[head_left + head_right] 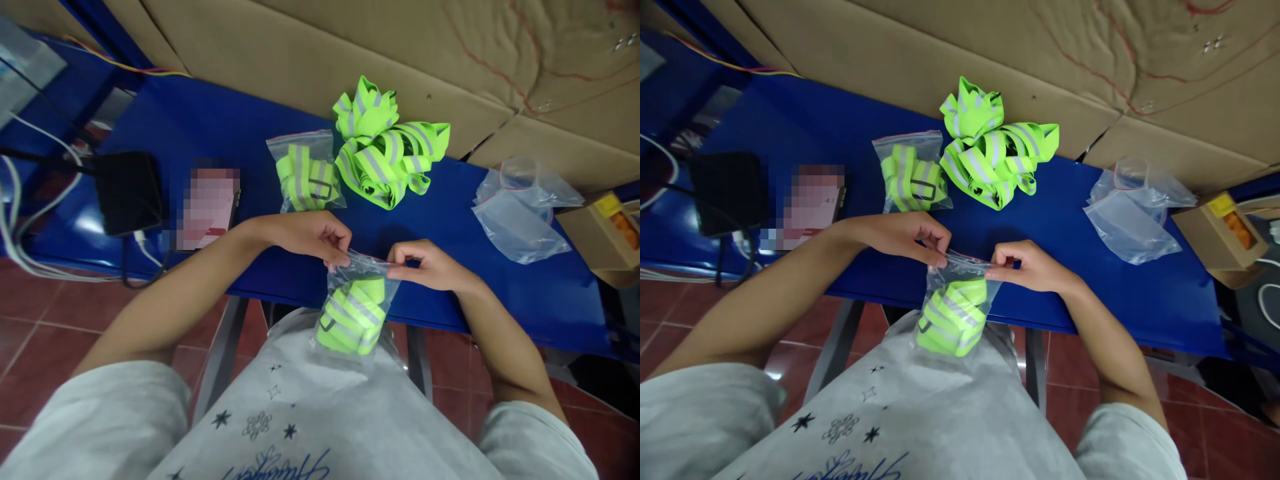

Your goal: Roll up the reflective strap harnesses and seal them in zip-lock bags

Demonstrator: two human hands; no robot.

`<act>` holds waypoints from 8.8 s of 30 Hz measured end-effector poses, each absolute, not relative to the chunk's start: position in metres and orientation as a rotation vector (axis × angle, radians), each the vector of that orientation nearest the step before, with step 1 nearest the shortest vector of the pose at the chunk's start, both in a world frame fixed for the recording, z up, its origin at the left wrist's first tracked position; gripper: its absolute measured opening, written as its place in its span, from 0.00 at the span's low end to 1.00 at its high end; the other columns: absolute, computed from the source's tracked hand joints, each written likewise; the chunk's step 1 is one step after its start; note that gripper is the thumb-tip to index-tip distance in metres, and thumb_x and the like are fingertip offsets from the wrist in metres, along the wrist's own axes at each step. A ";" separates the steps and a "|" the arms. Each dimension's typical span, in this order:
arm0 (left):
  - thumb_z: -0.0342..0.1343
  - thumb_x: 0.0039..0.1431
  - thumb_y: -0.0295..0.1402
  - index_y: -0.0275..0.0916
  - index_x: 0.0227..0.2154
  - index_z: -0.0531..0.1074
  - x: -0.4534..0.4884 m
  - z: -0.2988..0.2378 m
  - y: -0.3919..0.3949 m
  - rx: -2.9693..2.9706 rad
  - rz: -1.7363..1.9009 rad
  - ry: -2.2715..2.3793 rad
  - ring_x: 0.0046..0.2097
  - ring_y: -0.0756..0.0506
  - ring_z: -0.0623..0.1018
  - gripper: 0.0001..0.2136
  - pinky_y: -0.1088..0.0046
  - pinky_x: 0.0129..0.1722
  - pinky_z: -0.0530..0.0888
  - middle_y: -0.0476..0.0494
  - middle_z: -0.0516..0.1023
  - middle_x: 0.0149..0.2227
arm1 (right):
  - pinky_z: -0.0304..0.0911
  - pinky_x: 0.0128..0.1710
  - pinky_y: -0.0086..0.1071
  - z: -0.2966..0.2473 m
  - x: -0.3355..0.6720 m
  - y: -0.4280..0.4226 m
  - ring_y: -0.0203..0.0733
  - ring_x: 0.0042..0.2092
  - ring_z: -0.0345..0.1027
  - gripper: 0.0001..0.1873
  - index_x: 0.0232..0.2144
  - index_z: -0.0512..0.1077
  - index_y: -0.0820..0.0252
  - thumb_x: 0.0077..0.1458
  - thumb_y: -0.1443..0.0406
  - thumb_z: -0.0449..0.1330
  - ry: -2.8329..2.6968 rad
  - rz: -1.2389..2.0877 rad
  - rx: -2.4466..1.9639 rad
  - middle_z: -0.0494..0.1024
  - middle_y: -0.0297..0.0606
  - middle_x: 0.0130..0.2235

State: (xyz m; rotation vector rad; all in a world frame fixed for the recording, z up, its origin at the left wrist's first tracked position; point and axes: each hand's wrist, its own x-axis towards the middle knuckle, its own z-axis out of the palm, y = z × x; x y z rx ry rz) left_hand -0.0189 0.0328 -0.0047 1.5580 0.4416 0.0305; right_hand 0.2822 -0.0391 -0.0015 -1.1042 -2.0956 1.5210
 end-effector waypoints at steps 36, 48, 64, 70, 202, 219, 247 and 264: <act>0.65 0.59 0.43 0.41 0.35 0.84 -0.002 -0.003 0.033 1.735 0.162 0.598 0.31 0.48 0.75 0.11 0.73 0.33 0.67 0.47 0.80 0.31 | 0.58 0.27 0.29 0.009 0.288 -0.038 0.31 0.27 0.62 0.19 0.33 0.76 0.58 0.63 0.48 0.65 -1.948 1.685 -1.421 0.73 0.31 0.27; 0.61 0.59 0.39 0.39 0.32 0.78 0.002 -0.003 0.025 1.760 0.209 0.535 0.30 0.49 0.72 0.08 0.73 0.32 0.67 0.48 0.76 0.29 | 0.64 0.33 0.31 0.004 0.287 -0.039 0.36 0.33 0.69 0.16 0.31 0.74 0.58 0.64 0.53 0.66 -2.042 1.496 -1.140 0.77 0.36 0.32; 0.59 0.61 0.34 0.37 0.32 0.75 0.009 -0.007 0.017 1.813 0.253 0.553 0.29 0.53 0.69 0.06 0.77 0.30 0.64 0.51 0.73 0.27 | 0.61 0.28 0.25 -0.006 0.273 -0.045 0.30 0.28 0.65 0.08 0.34 0.73 0.59 0.66 0.62 0.62 -2.118 1.268 -1.101 0.74 0.30 0.28; 0.60 0.64 0.37 0.37 0.35 0.77 0.005 -0.003 0.023 1.817 0.179 0.536 0.29 0.53 0.71 0.09 0.77 0.30 0.64 0.50 0.75 0.29 | 0.60 0.28 0.23 -0.008 0.280 -0.044 0.28 0.28 0.64 0.08 0.33 0.72 0.60 0.63 0.64 0.65 -2.149 1.253 -1.029 0.72 0.28 0.28; 0.38 0.73 0.53 0.38 0.77 0.48 -0.153 -0.039 -0.008 1.799 0.459 2.285 0.76 0.18 0.52 0.37 0.26 0.70 0.49 0.24 0.62 0.72 | 0.63 0.33 0.31 -0.029 0.249 -0.012 0.38 0.32 0.72 0.17 0.34 0.78 0.57 0.65 0.51 0.62 -1.685 0.671 -1.330 0.80 0.35 0.32; 0.56 0.71 0.46 0.42 0.60 0.73 -0.110 -0.002 0.002 2.125 1.135 1.318 0.58 0.40 0.79 0.21 0.59 0.61 0.75 0.36 0.77 0.59 | 0.61 0.31 0.29 -0.021 0.241 -0.015 0.36 0.30 0.68 0.15 0.34 0.77 0.57 0.67 0.53 0.60 -1.804 0.702 -1.220 0.78 0.34 0.30; 0.58 0.68 0.48 0.35 0.38 0.79 0.018 -0.035 0.029 1.740 0.846 0.764 0.33 0.48 0.78 0.18 0.74 0.34 0.71 0.44 0.82 0.32 | 0.65 0.36 0.31 -0.014 0.240 -0.022 0.38 0.34 0.71 0.10 0.37 0.75 0.55 0.67 0.56 0.60 -1.991 0.559 -1.246 0.77 0.36 0.33; 0.56 0.68 0.50 0.39 0.32 0.78 0.019 -0.030 0.032 1.776 0.964 0.838 0.31 0.48 0.76 0.20 0.73 0.34 0.71 0.47 0.79 0.28 | 0.65 0.41 0.35 -0.022 0.240 -0.021 0.43 0.39 0.73 0.15 0.41 0.77 0.54 0.70 0.52 0.57 -1.872 0.496 -1.315 0.81 0.40 0.39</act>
